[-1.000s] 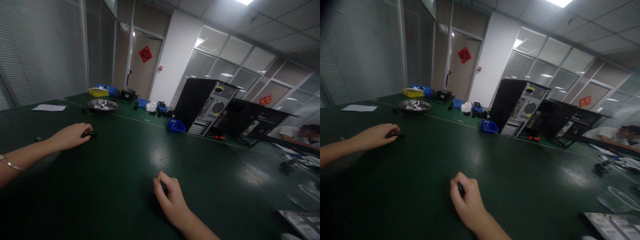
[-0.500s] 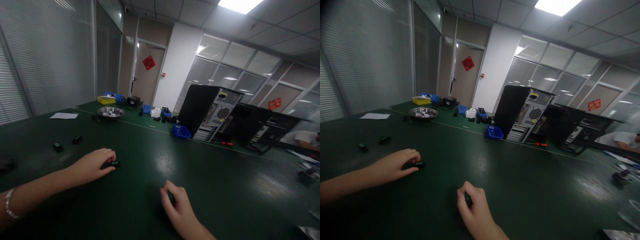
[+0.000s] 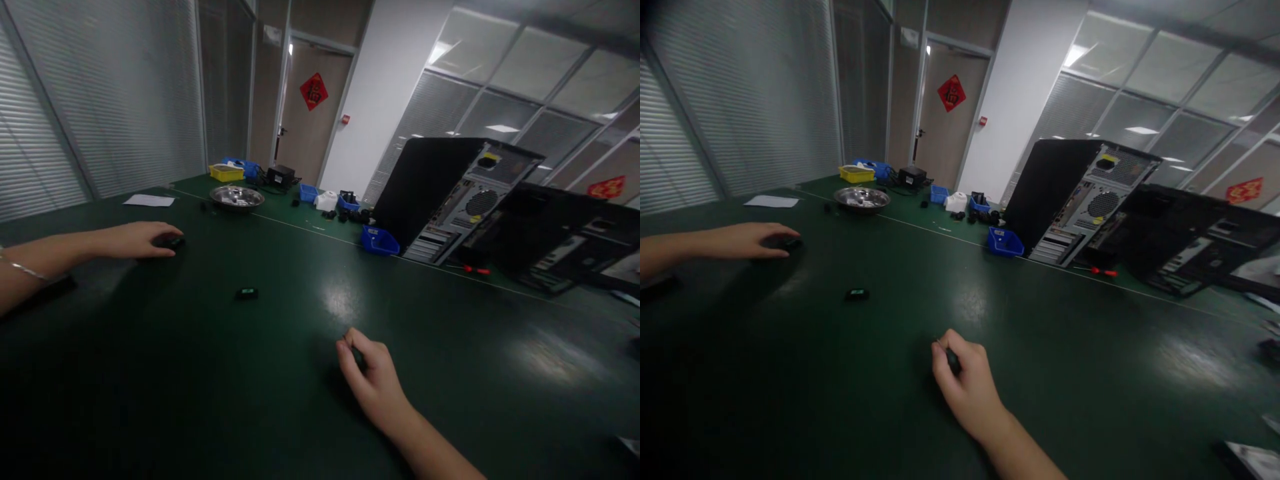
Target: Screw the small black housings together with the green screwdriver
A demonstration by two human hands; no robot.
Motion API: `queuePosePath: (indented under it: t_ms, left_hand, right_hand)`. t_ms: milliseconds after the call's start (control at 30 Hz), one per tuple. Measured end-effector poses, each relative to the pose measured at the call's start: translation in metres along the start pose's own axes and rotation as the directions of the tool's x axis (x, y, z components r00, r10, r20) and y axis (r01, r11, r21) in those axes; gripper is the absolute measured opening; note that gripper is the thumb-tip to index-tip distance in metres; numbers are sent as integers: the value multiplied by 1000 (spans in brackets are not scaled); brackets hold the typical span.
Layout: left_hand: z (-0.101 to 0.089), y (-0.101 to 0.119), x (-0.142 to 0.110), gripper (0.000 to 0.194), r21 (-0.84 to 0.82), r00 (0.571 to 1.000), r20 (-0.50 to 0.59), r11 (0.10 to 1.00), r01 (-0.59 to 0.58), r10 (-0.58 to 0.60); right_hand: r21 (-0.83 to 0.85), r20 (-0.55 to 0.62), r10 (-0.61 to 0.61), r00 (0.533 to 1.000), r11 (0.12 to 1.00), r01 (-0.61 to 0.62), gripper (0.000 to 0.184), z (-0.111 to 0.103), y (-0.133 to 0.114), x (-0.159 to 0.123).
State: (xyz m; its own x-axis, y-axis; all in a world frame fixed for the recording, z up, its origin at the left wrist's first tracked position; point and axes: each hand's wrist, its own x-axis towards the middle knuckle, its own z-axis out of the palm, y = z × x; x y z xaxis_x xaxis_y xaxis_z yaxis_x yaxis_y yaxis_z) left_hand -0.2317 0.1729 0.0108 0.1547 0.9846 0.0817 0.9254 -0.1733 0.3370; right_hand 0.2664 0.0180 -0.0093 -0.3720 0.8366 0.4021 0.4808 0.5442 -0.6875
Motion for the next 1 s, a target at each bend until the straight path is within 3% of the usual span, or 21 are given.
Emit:
queuePosePath:
  t_ms: [100, 233, 367, 467, 600, 733, 900, 1000]
  left_hand:
    - [5, 6, -2, 61, 63, 994, 104, 998, 8, -15]
    - [5, 16, -2, 57, 141, 995, 87, 989, 35, -48]
    - [2, 32, -7, 60, 164, 997, -78, 986, -2, 15]
    - [8, 57, -18, 54, 76, 974, -195, 992, -100, 113]
    - [39, 99, -38, 41, -200, 970, -131, 952, -230, 207]
    - [69, 131, -58, 53, -304, 934, 21, 892, -334, 357]
    - [74, 148, -70, 62, -369, 921, 55, 865, -340, 386]
    - [73, 149, -67, 63, -369, 933, 60, 876, -310, 356]
  right_hand:
    - [-11, -9, 1, 1000, 1000, -1, 28, 0, 0, 0]
    - [-22, -31, 3, 1000, 1000, -3, 28, 2, 2, 3]
    - [-10, -53, 36, 998, 999, -36, 28, 5, 1, 8]
    - [-40, -73, 58, 996, 997, -61, 29, 7, -2, 10]
    - [-129, -93, 122, 988, 983, -134, 30, 10, -2, 10]
    - [-151, -89, 116, 989, 980, -129, 30, 8, 2, 7]
    - [-132, -66, 65, 996, 989, -74, 31, -9, 6, 0]
    - [-198, -138, 46, 989, 977, -73, 32, -22, 13, 0]
